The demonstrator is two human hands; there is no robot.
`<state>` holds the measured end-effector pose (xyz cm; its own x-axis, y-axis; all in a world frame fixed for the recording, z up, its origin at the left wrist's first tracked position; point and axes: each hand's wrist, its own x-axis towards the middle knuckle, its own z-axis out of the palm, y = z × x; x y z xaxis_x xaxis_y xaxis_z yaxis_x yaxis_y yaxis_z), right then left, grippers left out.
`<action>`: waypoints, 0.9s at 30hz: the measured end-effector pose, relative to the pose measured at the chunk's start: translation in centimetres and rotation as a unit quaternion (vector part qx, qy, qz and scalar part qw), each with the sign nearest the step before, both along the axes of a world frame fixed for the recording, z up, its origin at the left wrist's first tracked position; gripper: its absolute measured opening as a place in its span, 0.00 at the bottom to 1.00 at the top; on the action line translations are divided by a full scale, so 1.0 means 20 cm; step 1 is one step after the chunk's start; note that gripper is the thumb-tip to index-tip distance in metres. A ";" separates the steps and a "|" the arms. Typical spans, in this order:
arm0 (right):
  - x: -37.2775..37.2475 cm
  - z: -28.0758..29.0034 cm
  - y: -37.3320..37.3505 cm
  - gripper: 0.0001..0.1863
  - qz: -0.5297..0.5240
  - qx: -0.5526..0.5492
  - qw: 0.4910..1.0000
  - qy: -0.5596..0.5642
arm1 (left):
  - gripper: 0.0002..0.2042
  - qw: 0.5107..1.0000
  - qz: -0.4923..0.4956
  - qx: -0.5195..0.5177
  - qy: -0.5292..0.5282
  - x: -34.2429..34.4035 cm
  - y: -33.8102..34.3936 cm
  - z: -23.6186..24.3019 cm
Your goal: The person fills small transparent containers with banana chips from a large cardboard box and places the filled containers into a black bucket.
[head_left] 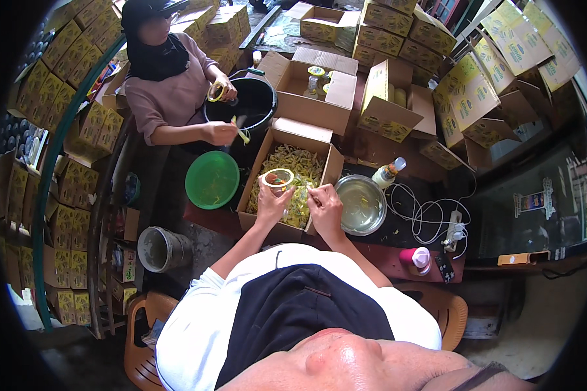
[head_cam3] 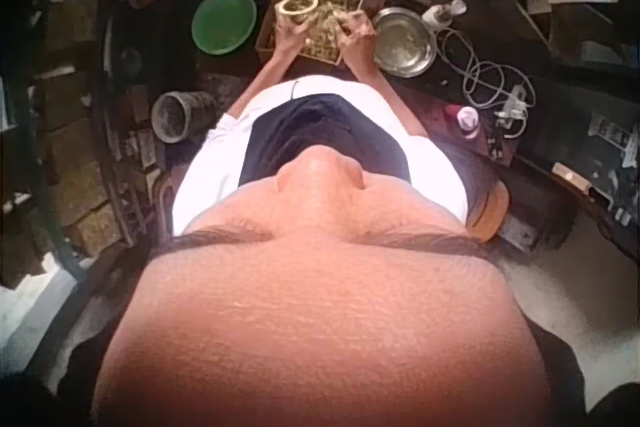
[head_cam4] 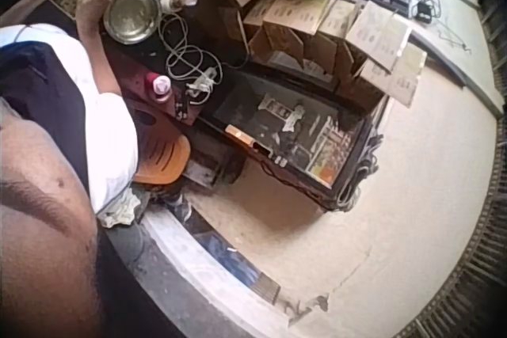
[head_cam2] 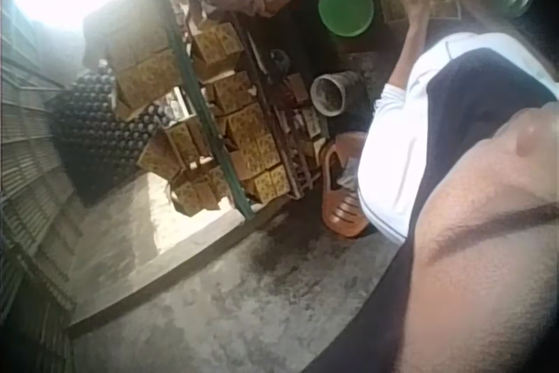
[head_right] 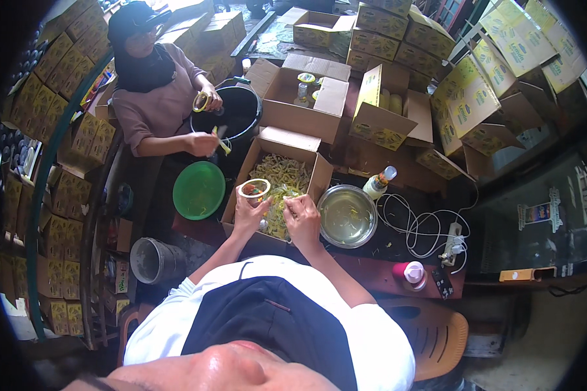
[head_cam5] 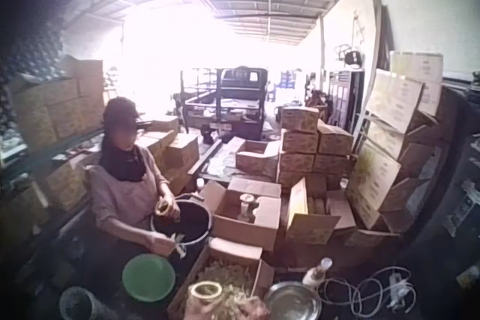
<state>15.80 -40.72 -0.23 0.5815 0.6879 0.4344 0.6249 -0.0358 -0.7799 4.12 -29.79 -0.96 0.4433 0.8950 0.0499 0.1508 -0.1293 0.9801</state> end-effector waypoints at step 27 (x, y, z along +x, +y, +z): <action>-0.04 0.00 0.06 0.08 0.015 -0.079 0.994 -0.072 | 0.22 0.997 -0.017 -0.060 0.039 -0.04 -0.01 -0.22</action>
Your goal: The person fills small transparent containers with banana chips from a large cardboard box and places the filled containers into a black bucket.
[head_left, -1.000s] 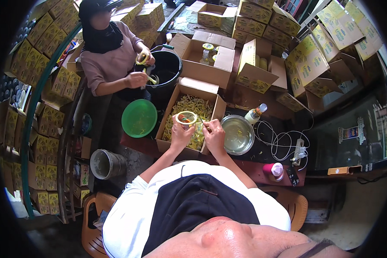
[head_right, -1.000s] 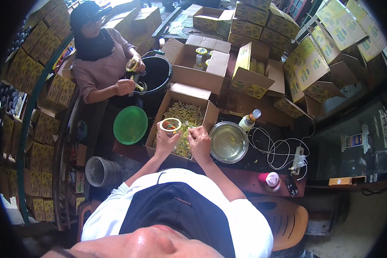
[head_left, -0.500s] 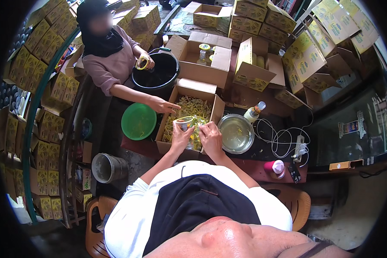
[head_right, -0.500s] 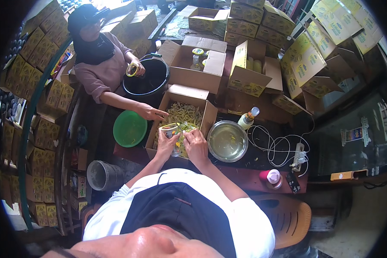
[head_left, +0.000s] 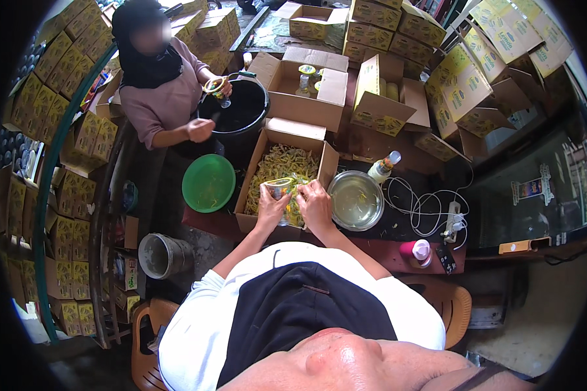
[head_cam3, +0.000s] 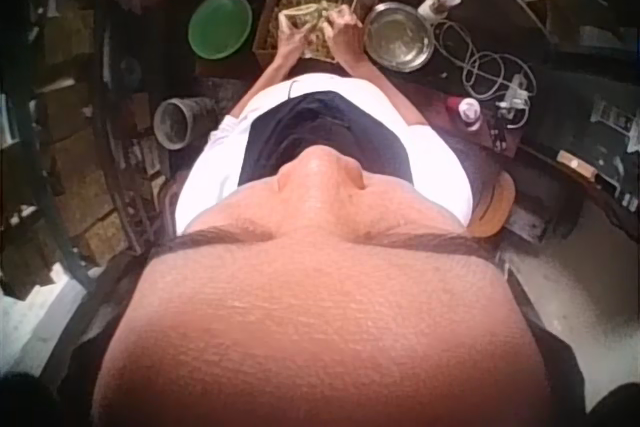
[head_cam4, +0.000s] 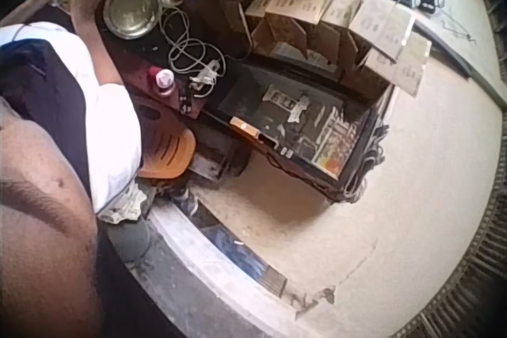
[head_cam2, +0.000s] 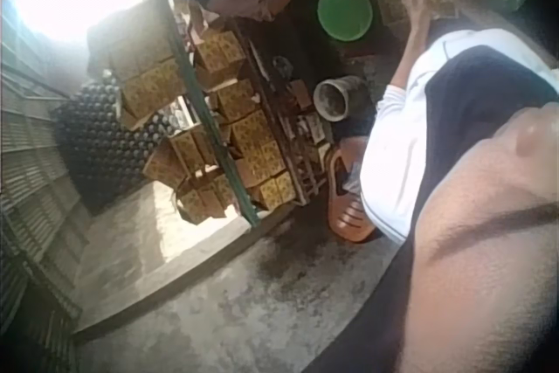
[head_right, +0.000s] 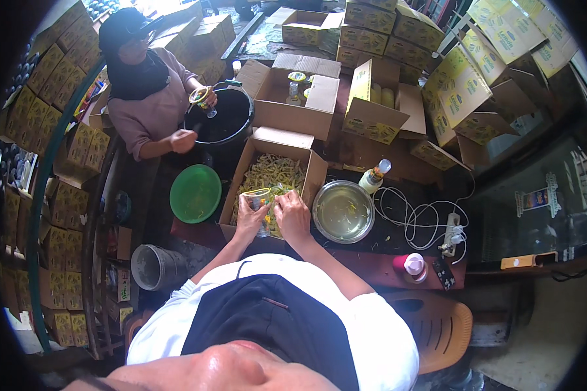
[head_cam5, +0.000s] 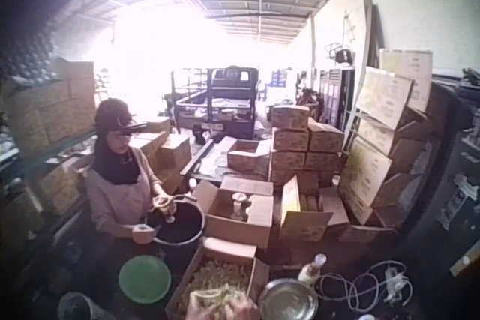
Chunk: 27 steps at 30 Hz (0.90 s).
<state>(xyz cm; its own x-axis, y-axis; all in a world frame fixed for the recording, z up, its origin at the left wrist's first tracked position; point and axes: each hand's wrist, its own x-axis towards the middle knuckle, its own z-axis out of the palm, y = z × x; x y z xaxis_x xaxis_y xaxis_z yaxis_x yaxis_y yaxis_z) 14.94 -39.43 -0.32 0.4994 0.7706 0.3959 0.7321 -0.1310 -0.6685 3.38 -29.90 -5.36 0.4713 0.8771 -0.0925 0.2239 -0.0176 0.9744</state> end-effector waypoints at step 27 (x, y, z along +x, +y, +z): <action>0.10 0.01 -0.06 0.08 -0.027 0.050 0.998 -0.011 | 0.04 0.952 -0.065 0.295 0.040 -0.03 0.08 0.12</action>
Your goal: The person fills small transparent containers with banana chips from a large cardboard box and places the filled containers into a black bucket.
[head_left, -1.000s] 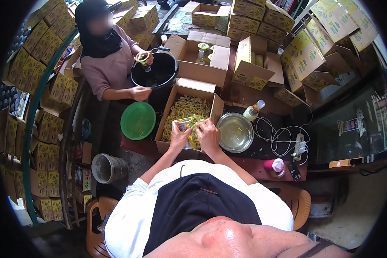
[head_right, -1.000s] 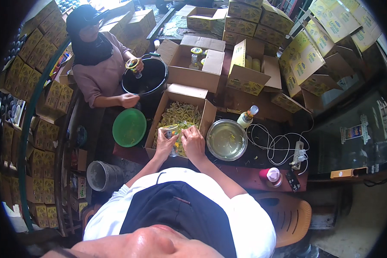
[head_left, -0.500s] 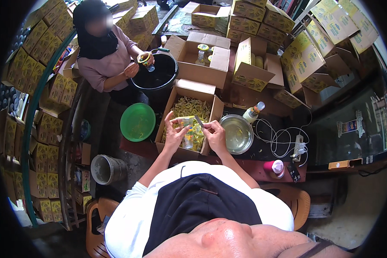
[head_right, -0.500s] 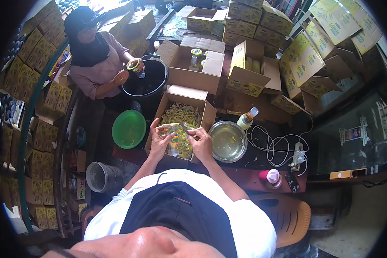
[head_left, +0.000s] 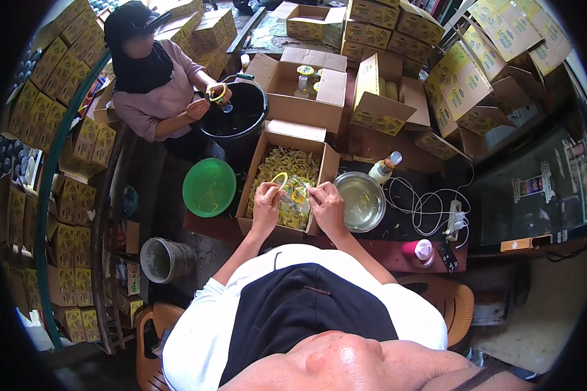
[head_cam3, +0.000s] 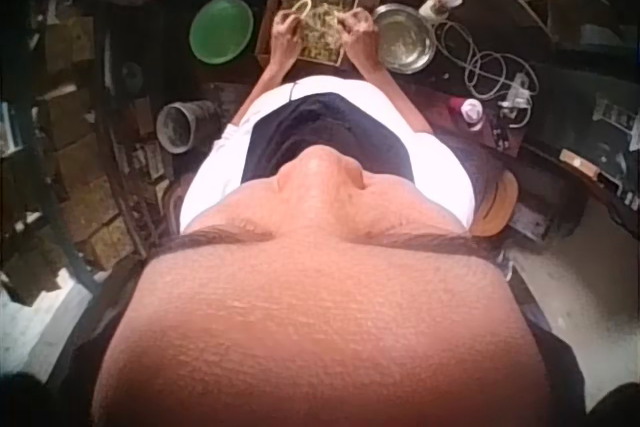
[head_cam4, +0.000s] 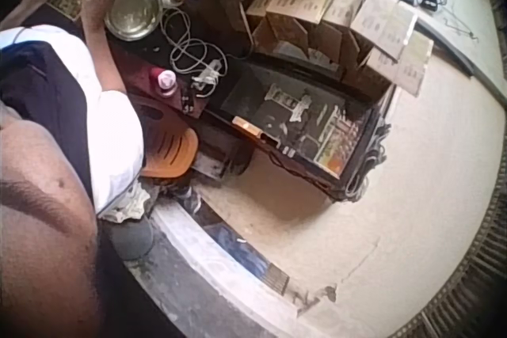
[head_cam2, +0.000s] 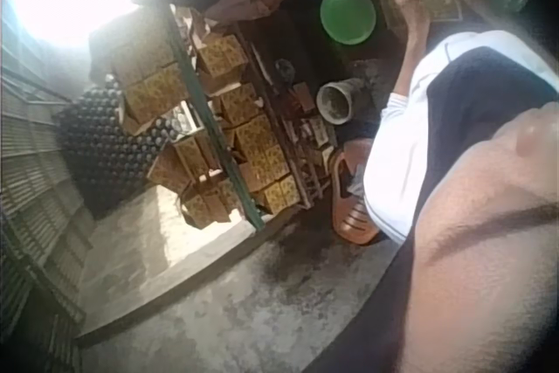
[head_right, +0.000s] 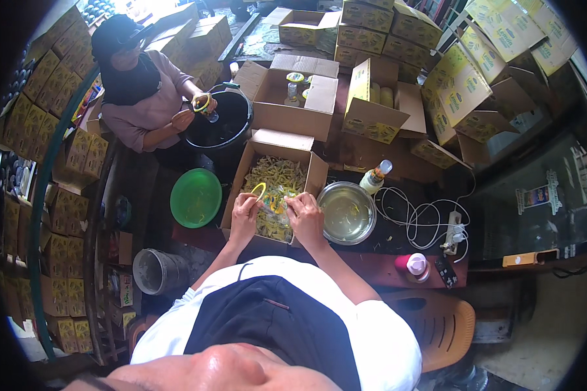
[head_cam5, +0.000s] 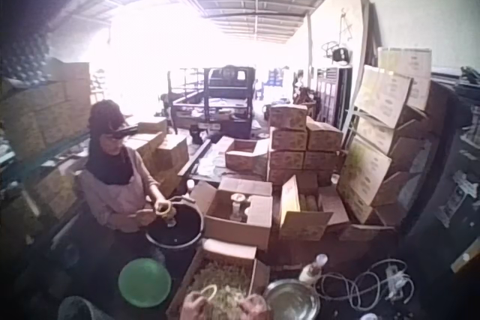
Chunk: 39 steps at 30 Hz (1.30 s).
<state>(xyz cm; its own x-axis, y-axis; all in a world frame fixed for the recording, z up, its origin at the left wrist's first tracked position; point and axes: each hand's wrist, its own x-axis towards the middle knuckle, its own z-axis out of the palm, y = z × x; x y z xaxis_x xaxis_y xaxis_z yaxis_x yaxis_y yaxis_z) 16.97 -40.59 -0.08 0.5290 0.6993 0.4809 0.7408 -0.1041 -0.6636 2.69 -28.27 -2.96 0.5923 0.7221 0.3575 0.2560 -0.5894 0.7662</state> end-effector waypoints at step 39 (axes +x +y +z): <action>0.08 -0.15 0.03 0.05 -0.037 -0.036 0.987 0.149 | 0.06 0.991 -0.113 0.065 0.040 0.01 -0.09 0.05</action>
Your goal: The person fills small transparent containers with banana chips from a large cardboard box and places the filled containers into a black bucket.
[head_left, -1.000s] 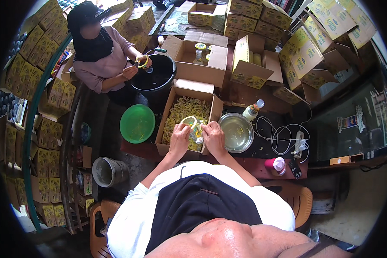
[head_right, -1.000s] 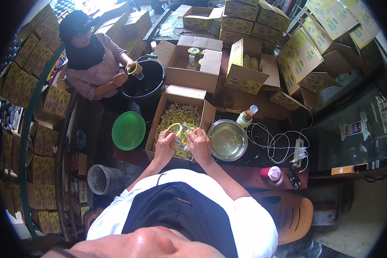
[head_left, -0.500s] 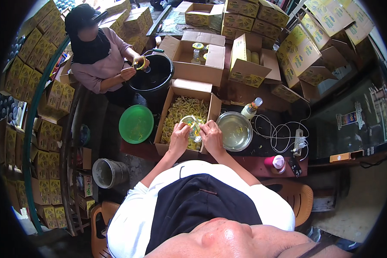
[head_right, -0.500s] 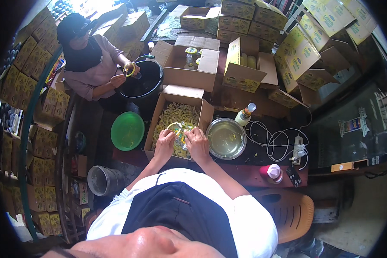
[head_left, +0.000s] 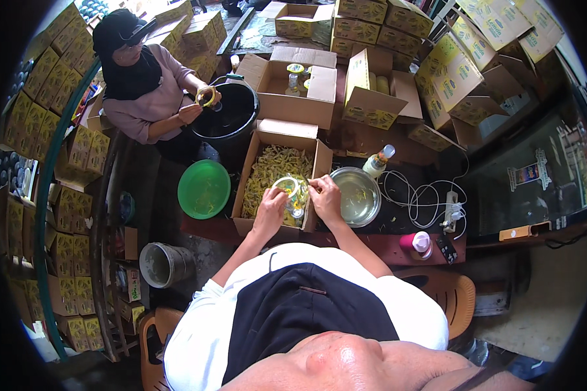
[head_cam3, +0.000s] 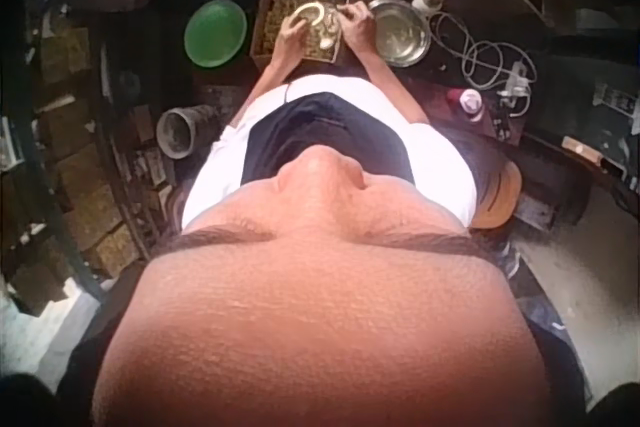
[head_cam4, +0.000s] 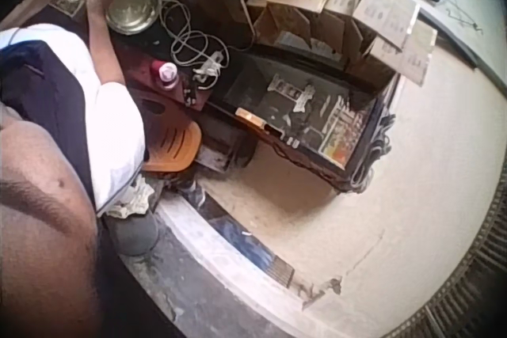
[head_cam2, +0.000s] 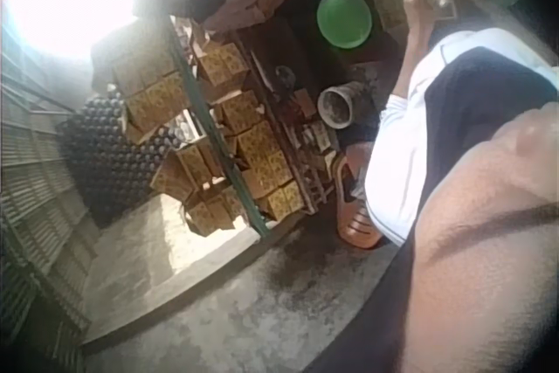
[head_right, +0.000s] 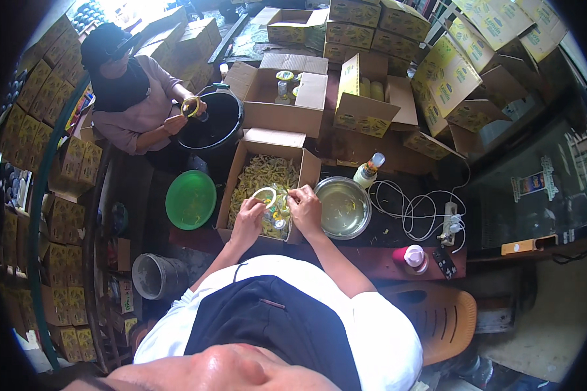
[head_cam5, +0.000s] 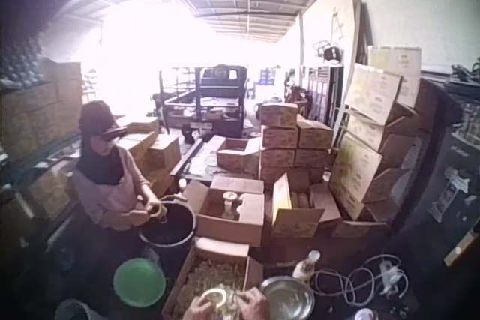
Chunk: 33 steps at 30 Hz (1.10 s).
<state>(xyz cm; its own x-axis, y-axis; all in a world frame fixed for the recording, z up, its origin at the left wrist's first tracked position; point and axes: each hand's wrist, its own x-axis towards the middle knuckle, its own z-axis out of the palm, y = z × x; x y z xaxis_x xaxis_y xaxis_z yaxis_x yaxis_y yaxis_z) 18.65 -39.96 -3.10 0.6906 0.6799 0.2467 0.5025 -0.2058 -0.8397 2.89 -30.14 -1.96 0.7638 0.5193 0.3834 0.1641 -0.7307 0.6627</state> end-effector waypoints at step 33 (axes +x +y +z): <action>0.13 -0.40 -0.35 0.09 0.082 -0.204 0.975 0.033 | 0.10 0.666 -0.039 -0.695 -0.269 -0.10 0.29 -0.19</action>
